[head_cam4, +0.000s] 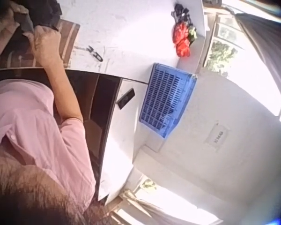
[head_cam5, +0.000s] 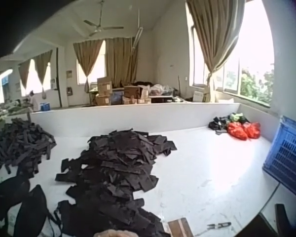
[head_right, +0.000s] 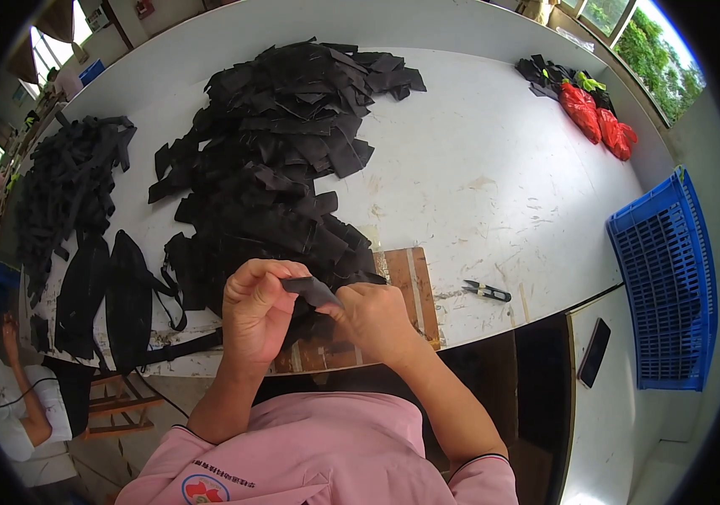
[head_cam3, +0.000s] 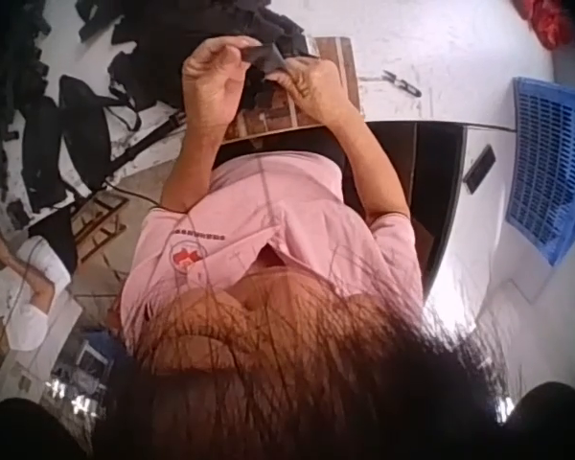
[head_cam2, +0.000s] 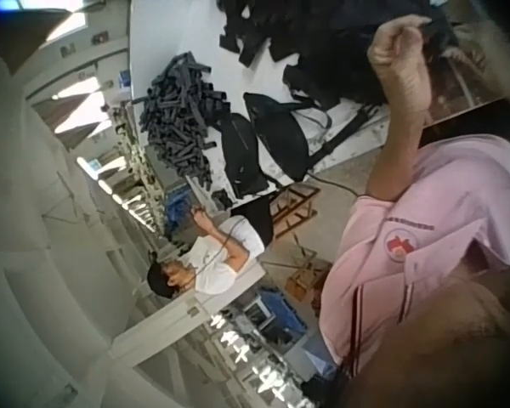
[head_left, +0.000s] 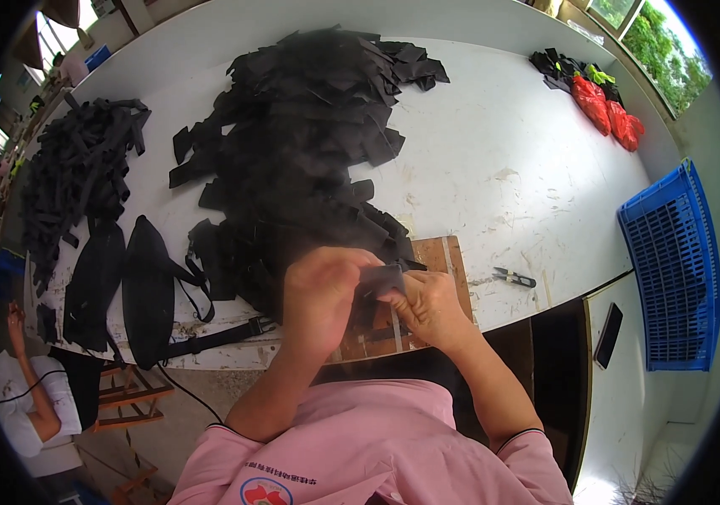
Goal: Sorting and inspecting black fabric pieces on a large white table.
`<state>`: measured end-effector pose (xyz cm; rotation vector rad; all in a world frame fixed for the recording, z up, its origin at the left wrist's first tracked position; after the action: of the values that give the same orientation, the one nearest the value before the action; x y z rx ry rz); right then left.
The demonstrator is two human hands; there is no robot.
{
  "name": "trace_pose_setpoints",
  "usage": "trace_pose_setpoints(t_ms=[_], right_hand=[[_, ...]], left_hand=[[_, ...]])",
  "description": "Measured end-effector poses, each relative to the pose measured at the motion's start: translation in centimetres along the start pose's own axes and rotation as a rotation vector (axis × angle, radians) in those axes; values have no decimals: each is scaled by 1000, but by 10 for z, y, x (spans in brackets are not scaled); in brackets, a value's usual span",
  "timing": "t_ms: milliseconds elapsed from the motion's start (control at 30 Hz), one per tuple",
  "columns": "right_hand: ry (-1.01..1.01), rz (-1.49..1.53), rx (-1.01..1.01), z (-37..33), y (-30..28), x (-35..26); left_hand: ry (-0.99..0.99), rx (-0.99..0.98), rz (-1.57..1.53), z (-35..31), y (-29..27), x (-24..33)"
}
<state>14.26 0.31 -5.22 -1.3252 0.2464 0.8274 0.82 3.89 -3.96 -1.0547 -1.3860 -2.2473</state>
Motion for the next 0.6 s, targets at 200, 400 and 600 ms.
trace_pose_setpoints(t_ms=[200,400,600], right_hand=[[34,197,28,-11,7,1],[-46,189,43,8,-30,-12],[148,823,373,-16,-75,-25]], left_hand=[[99,-38,307,3,5,13],[10,-21,637,28,2,13],[114,-28,1624,123,-72,-51]])
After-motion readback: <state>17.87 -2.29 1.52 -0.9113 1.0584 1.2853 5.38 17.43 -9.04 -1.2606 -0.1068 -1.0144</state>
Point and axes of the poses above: each hand's wrist, its own z-axis towards the middle knuckle, its own y-axis out of the palm, x = y × z, the point moved 4 cm from there along z, towards the middle knuckle, and after that the axes turned 7 degrees about -x, right-handed, at the moved point
